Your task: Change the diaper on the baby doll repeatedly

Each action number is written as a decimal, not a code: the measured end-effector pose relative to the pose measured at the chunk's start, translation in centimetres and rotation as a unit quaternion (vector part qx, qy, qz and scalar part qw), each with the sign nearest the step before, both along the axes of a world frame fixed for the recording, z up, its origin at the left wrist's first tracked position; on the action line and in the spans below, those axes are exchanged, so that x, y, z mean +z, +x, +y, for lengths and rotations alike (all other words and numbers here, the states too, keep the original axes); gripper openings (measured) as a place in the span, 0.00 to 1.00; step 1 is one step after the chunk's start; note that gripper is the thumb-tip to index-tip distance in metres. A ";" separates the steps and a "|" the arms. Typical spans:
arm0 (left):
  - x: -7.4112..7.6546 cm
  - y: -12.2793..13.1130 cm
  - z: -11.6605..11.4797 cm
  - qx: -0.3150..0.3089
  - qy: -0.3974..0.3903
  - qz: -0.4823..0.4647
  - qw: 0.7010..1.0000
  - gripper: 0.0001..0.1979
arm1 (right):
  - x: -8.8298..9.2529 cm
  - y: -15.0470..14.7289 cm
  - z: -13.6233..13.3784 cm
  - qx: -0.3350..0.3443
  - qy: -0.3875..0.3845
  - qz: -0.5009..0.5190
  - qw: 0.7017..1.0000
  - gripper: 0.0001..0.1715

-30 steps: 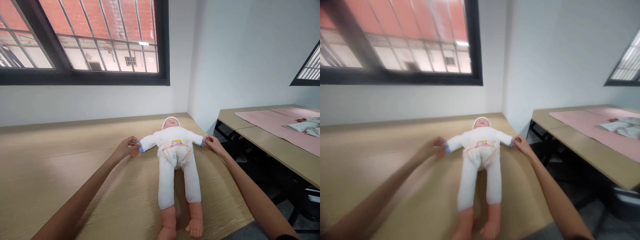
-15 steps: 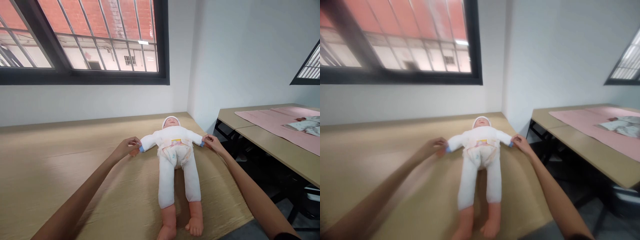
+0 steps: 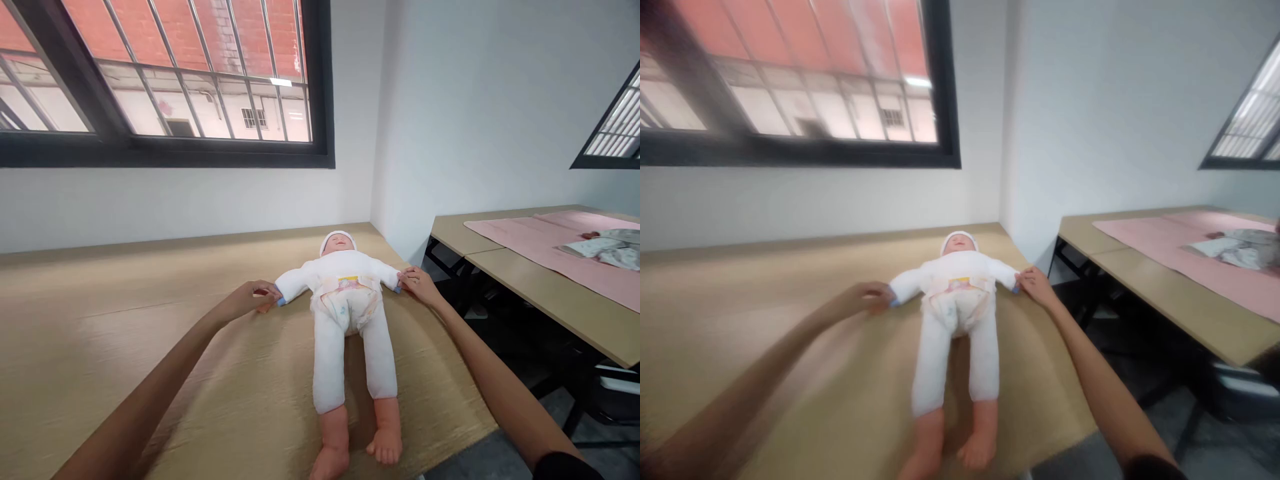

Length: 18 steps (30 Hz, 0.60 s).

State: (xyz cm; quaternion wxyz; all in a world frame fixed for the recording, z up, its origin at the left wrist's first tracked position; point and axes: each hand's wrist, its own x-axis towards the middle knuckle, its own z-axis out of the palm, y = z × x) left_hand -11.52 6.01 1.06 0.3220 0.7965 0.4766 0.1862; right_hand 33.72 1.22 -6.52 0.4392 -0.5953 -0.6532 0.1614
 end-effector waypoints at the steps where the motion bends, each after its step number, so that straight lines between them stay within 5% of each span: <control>1: 0.0 -0.1 0.0 -0.006 0.001 0.012 1.000 0.13 | 0.0 -0.1 0.0 -0.002 -0.002 -0.008 1.000 0.23; 18: -0.9 -0.5 0.8 -0.029 0.044 0.025 0.998 0.15 | 0.1 -0.4 0.2 -0.033 0.034 -0.010 0.999 0.24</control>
